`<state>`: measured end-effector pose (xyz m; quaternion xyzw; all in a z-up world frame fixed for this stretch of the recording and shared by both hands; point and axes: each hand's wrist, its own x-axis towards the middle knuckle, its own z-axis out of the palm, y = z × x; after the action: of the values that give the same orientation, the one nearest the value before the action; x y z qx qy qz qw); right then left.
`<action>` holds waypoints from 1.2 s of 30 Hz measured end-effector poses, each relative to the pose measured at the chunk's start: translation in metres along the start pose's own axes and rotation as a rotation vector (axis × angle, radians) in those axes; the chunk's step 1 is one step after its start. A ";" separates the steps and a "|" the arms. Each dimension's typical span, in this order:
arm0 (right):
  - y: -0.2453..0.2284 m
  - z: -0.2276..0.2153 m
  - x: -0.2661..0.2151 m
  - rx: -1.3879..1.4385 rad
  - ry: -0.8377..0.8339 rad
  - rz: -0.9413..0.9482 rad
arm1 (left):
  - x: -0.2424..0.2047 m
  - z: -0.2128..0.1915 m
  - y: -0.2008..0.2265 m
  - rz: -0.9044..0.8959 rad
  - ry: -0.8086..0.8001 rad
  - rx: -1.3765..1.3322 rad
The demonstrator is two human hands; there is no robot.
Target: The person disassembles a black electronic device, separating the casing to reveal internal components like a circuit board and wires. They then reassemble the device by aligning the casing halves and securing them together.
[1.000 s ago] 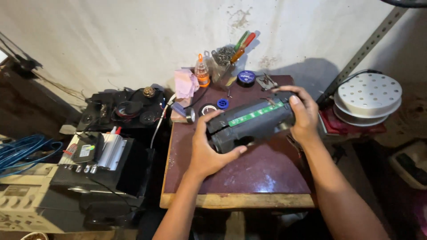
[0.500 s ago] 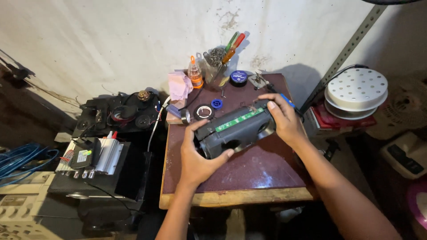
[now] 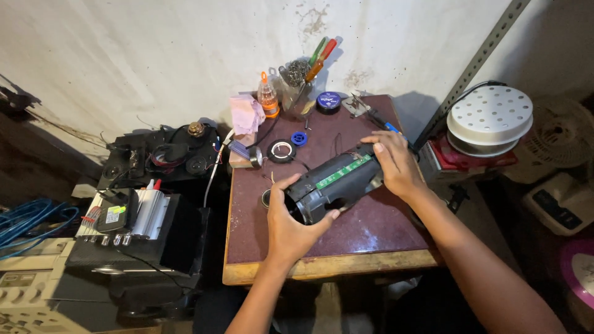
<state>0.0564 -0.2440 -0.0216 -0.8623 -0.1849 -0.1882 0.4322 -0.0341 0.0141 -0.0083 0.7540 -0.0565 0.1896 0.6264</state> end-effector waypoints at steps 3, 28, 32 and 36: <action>0.009 0.002 0.003 -0.009 0.009 -0.029 | -0.003 0.003 -0.004 0.063 0.024 0.008; 0.032 0.017 0.032 -0.148 0.309 -0.341 | -0.017 0.010 0.021 0.185 -0.053 0.229; 0.023 0.019 0.016 -0.226 0.310 -0.198 | -0.010 -0.003 0.020 0.186 -0.216 0.265; -0.013 0.010 -0.001 -0.148 0.204 0.086 | -0.001 -0.017 0.013 0.200 -0.426 0.243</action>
<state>0.0510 -0.2284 -0.0185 -0.8754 -0.0884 -0.2694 0.3916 -0.0432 0.0274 0.0058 0.8372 -0.2383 0.0929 0.4834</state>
